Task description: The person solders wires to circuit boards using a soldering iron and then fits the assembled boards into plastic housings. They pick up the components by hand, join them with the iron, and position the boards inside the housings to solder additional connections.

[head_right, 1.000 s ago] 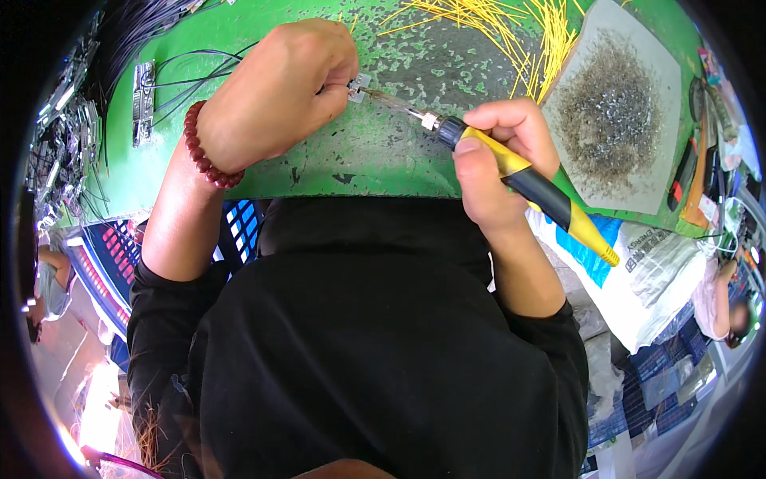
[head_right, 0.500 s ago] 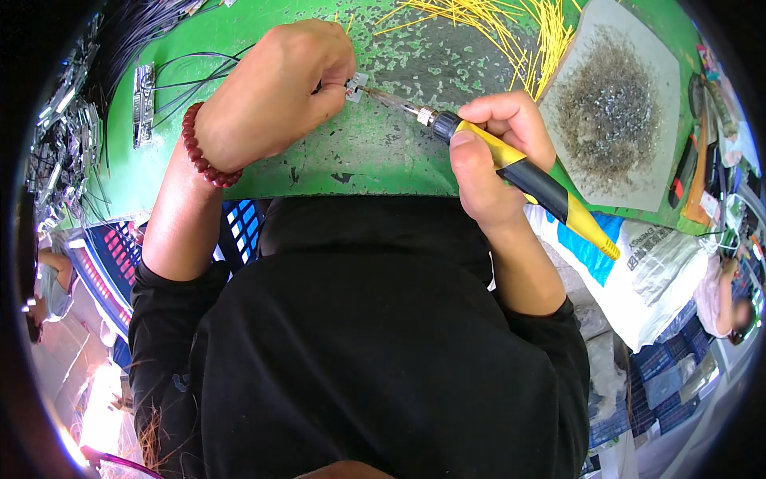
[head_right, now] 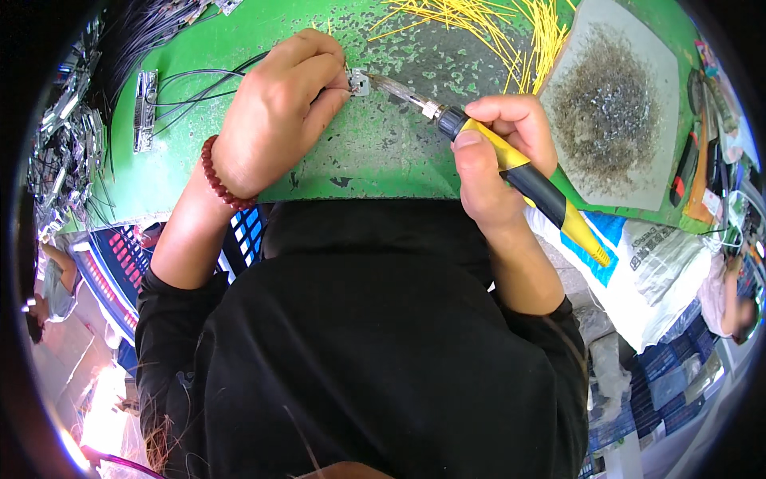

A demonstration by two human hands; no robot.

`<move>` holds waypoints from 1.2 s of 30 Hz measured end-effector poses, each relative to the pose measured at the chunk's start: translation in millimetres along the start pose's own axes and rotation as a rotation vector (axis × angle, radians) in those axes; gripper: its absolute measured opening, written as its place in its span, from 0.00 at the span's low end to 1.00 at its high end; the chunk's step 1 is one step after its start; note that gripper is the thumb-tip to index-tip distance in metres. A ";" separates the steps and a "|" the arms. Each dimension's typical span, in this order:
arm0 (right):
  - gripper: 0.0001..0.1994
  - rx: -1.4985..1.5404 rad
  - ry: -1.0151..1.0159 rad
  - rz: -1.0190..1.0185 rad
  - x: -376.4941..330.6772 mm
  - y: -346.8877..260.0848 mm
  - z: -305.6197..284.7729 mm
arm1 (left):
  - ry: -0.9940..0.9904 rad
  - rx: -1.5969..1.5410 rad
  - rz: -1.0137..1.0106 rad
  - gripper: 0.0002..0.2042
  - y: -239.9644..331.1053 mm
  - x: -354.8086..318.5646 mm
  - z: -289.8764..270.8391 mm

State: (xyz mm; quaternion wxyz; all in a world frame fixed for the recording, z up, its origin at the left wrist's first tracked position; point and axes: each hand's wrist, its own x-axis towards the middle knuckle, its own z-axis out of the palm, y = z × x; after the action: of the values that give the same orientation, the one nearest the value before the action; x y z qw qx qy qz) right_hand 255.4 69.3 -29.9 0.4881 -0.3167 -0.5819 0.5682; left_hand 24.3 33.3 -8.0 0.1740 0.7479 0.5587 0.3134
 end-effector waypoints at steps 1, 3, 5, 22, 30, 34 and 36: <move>0.11 -0.001 0.002 0.000 0.0 -0.1 0.1 | 0.024 0.039 -0.007 0.05 1.1 -1.4 0.7; 0.11 0.028 0.005 0.002 0.1 0.3 0.6 | 0.048 0.077 -0.014 0.06 1.0 -3.4 1.5; 0.12 0.024 0.000 -0.003 0.6 0.4 0.4 | 0.031 0.106 -0.021 0.05 -0.6 -5.0 0.7; 0.12 -0.001 -0.011 -0.001 1.1 1.9 -0.9 | -0.313 0.375 -0.103 0.05 4.4 16.8 -15.7; 0.13 -0.010 0.047 0.049 2.3 -1.1 7.5 | -0.144 0.237 -0.112 0.04 2.6 5.9 -5.8; 0.19 -0.102 -0.071 0.123 5.2 -8.2 12.5 | 0.038 0.133 -0.038 0.04 -1.1 -1.0 2.0; 0.14 -0.236 -0.132 0.156 6.3 -10.5 17.2 | 0.062 0.107 -0.018 0.04 -2.5 -1.8 2.9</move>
State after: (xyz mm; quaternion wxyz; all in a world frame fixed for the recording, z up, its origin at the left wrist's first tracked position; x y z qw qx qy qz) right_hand 239.3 67.4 -16.3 0.3623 -0.3781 -0.6492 0.5517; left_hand 24.2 32.7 -12.2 0.1193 0.7411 0.5864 0.3044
